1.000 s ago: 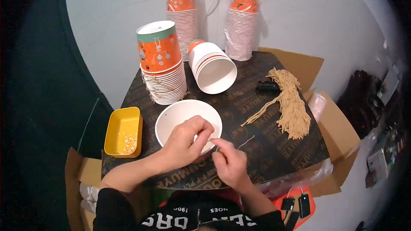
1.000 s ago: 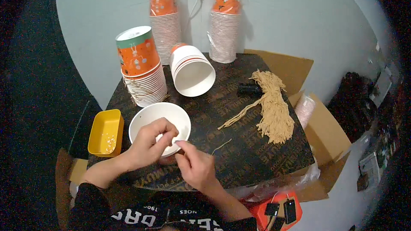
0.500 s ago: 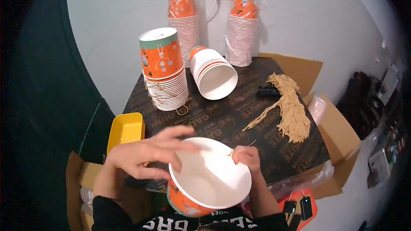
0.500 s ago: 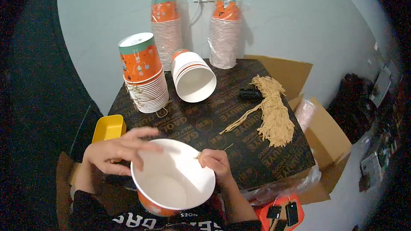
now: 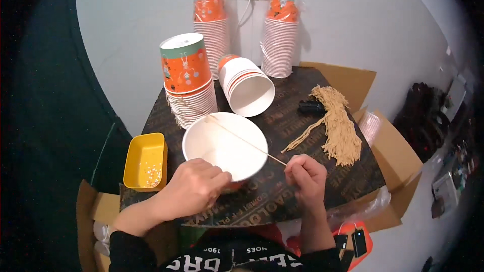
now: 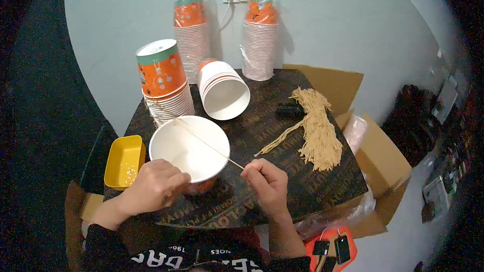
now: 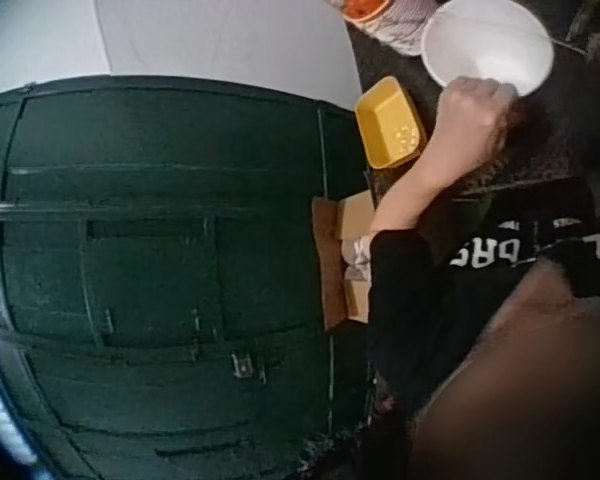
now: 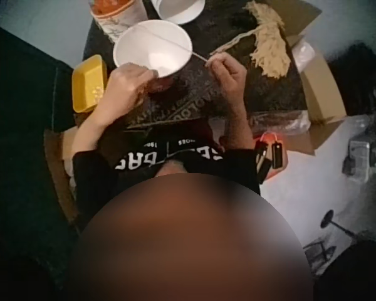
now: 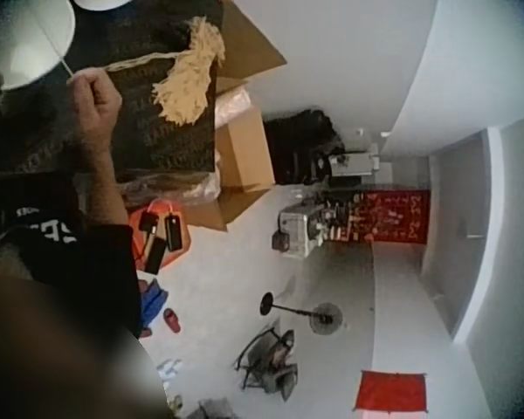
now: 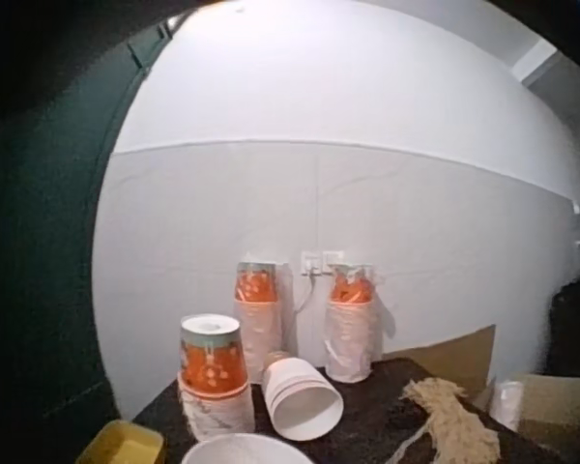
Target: Threading rubber bands through pre-cut holes in the rims of paper buckets for assembly.
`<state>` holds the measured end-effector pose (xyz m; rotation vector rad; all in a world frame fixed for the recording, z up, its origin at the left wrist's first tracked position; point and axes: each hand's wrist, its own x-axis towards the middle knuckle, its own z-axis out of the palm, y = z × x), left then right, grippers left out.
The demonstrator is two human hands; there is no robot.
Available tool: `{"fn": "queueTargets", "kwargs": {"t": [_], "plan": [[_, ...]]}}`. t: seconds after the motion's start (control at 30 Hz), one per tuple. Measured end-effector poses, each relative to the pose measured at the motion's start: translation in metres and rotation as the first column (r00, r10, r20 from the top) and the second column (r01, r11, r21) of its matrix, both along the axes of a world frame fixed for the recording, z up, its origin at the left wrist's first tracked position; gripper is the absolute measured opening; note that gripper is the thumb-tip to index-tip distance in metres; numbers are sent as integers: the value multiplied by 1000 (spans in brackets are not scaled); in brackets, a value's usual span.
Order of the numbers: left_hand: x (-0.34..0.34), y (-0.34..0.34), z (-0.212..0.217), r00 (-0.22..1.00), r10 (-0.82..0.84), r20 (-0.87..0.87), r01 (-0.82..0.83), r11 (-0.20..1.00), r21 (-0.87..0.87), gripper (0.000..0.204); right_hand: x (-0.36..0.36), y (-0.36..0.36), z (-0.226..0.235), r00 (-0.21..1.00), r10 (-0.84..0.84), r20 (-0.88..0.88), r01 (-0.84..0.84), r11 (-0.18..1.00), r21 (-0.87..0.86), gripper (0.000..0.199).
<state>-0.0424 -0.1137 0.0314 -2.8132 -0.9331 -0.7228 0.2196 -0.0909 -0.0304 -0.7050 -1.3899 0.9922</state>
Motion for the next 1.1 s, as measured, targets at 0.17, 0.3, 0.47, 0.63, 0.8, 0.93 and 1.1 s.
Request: {"fn": "queueTargets", "kwargs": {"t": [0.17,0.3,0.47,0.63,0.8,0.93,1.1], "plan": [[9,-2,-25,988,152,-22,-151,988,40,17,-10,3,-19,594,143,-792,-496,840,-220,24],[20,-9,-35,960,280,3,-278,954,108,12,-13,4,-35,351,149,-924,-611,785,-106,26],[35,-12,-37,924,377,62,-382,908,173,21,-22,-1,-32,279,179,-943,-642,765,-45,26],[43,-33,-60,935,138,327,-206,961,182,33,-28,-2,-31,233,210,-949,-648,762,10,27],[62,-37,-87,883,318,344,-241,938,-249,19,-38,-5,-31,195,224,-955,-668,743,38,27],[60,-32,-91,863,311,398,-88,868,-488,12,-37,4,-42,425,202,-882,-569,818,-87,24],[53,-30,-71,905,342,252,-157,821,-550,13,-36,8,-58,801,-492,342,407,865,292,23]]}}
